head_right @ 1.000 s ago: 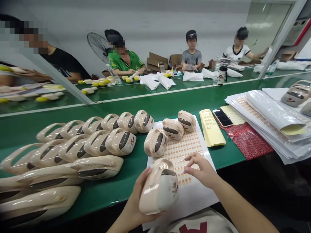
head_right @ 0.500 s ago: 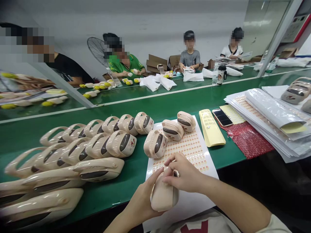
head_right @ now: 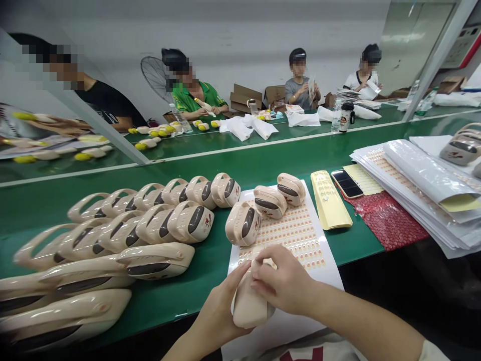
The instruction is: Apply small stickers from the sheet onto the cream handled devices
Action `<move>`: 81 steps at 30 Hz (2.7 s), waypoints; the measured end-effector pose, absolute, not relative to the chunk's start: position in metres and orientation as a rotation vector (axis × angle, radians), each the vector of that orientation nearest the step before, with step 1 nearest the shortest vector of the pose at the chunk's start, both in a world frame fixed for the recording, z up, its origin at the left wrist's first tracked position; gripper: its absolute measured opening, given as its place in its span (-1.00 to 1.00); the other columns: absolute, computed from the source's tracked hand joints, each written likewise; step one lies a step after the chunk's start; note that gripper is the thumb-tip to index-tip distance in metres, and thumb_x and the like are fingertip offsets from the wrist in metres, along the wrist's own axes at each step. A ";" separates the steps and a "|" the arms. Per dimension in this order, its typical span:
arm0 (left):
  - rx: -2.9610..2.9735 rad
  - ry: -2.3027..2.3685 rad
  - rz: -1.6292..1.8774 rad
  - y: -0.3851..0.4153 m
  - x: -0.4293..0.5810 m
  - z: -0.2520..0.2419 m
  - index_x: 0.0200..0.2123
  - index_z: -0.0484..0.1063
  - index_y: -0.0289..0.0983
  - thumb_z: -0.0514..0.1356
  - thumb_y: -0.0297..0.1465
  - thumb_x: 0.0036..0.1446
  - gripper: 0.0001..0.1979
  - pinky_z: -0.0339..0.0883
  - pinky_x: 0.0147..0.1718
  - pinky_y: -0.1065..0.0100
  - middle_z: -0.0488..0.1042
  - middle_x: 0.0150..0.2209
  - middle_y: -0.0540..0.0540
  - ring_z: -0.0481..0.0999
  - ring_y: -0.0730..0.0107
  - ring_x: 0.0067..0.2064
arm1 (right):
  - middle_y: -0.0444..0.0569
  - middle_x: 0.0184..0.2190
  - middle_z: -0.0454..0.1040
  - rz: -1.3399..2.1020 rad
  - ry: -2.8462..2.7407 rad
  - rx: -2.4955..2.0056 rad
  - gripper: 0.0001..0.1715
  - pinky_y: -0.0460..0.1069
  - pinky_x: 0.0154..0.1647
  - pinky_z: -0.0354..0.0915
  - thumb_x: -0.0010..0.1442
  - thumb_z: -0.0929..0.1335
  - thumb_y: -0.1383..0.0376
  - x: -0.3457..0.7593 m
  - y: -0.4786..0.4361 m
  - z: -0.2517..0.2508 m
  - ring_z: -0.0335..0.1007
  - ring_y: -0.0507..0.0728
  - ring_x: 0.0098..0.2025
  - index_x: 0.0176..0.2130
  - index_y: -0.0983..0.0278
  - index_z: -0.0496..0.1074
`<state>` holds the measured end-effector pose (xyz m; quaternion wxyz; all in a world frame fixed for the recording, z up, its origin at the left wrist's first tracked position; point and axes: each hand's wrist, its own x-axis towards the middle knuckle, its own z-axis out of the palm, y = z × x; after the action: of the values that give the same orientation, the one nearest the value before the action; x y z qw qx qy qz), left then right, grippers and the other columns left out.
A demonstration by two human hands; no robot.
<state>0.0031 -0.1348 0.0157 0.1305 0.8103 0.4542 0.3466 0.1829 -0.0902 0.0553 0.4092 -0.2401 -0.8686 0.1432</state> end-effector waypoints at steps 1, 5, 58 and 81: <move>2.377 1.315 1.018 -0.135 0.003 0.015 0.23 -0.19 -0.12 0.36 -0.56 -0.46 0.17 0.46 -0.25 0.16 0.36 0.05 -0.28 0.44 -0.04 -0.01 | 0.04 -0.24 0.29 0.245 -2.214 -0.616 -0.89 0.16 -0.07 0.29 0.15 0.26 0.39 0.183 -0.091 0.055 0.26 0.12 -0.20 -0.25 0.28 0.28; 2.503 1.236 1.083 -0.136 0.003 0.016 0.24 -0.17 -0.23 0.37 -0.42 -0.33 0.09 0.43 -0.17 0.12 0.34 0.04 -0.35 0.40 -0.03 0.04 | 0.15 -0.10 0.22 0.272 -2.208 -0.766 -0.54 0.25 -0.02 0.25 0.08 0.29 0.27 0.184 -0.092 0.053 0.21 0.25 -0.06 -0.02 0.30 0.15; 1.273 2.243 1.575 -0.184 -0.020 -0.007 0.24 -0.13 -0.20 0.27 -0.23 -0.07 -0.12 0.11 0.10 -0.07 0.04 0.22 -0.31 0.09 -0.04 0.23 | -0.22 -0.53 0.10 0.800 -2.340 -0.853 -0.78 -0.14 -0.55 0.03 -0.15 0.27 0.52 0.084 -0.077 0.032 0.08 -0.02 -0.54 -0.51 0.25 0.16; 1.011 2.577 1.682 -0.158 -0.091 -0.041 0.25 -0.39 0.01 0.36 -0.31 -0.19 0.12 0.05 0.10 -0.17 -0.09 0.24 -0.25 0.01 -0.20 0.24 | 0.12 0.00 0.28 0.114 -2.620 -0.869 -0.45 -0.05 -0.51 0.29 0.02 0.17 0.54 0.106 0.035 0.066 0.39 0.14 -0.26 -0.02 0.25 0.34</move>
<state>-0.0905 -0.1581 -0.0414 -0.0488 0.3116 0.7947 0.5187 0.1058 0.0350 0.0655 0.1883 -0.3090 -0.9314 0.0406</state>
